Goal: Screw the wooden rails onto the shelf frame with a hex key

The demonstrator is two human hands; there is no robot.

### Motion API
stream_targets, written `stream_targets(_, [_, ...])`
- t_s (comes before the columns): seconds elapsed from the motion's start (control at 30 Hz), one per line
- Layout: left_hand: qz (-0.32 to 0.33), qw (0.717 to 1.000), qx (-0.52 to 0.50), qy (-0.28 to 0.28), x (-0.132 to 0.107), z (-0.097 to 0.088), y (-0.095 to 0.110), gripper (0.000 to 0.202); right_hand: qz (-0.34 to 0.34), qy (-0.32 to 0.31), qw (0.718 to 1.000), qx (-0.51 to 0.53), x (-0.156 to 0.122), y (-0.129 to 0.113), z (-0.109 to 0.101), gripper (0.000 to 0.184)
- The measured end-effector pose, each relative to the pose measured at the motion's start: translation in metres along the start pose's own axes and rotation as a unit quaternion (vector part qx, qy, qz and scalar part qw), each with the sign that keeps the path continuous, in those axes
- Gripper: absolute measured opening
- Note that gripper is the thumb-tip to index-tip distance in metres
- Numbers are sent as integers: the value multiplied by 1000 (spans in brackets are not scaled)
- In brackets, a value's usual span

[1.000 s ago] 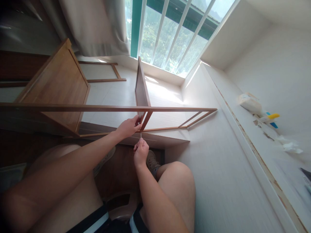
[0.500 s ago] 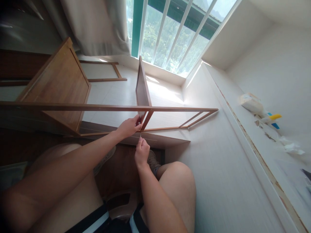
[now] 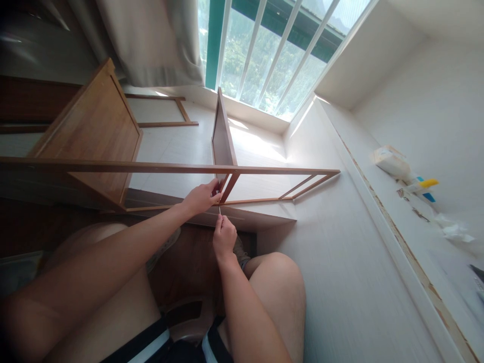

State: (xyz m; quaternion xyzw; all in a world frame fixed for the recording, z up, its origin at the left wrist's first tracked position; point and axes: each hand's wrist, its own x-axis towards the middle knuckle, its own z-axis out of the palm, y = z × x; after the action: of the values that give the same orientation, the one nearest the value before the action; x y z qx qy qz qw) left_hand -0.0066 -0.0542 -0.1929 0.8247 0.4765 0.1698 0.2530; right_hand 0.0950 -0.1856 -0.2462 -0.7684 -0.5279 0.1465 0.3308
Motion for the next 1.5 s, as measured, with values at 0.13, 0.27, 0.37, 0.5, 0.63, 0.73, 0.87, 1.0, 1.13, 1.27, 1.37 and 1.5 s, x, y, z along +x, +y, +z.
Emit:
stream_targets(0.13, [-13,1000,-1,-12,0,-1,1,31,-12,7,999,-43,1,1,-2,42])
stream_targets(0.27, [-10,1000,1,-12,0,-1,0,32,-11,9,997,-71,1,2,-3,42])
stream_targets(0.37, [-6,1000,-2,-11,0,-1,-1,31,-12,10,995,-94,1,3,-4,42])
stream_targets(0.5, [-5,1000,-2,-10,0,-1,0,31,-17,13,993,-115,2,3,-4,42])
stream_targets(0.63, [-7,1000,1,-9,0,-2,1,31,-22,5,992,-125,3,1,-3,42])
stream_targets(0.73, [-3,1000,1,-8,0,-2,1,30,-9,2,996,-87,4,-1,-2,42])
stream_targets(0.87, [3,1000,-3,-2,0,-2,0,30,48,-8,990,129,3,-3,6,47])
stream_targets(1.0, [2,1000,-3,0,-1,-1,0,31,193,-64,878,433,-1,-11,17,45])
stream_targets(1.13, [-7,1000,1,-4,-2,-3,2,31,277,-108,755,585,-1,-23,14,42])
stream_targets(1.27, [-18,1000,-2,-15,-2,-6,6,32,304,-140,716,613,2,-30,4,39])
stream_targets(1.37, [-31,999,1,-20,-2,-7,7,33,305,-145,719,607,3,-32,1,38])
stream_targets(1.5, [-22,1000,3,-14,-2,-6,7,33,303,-146,702,628,2,-31,3,39])
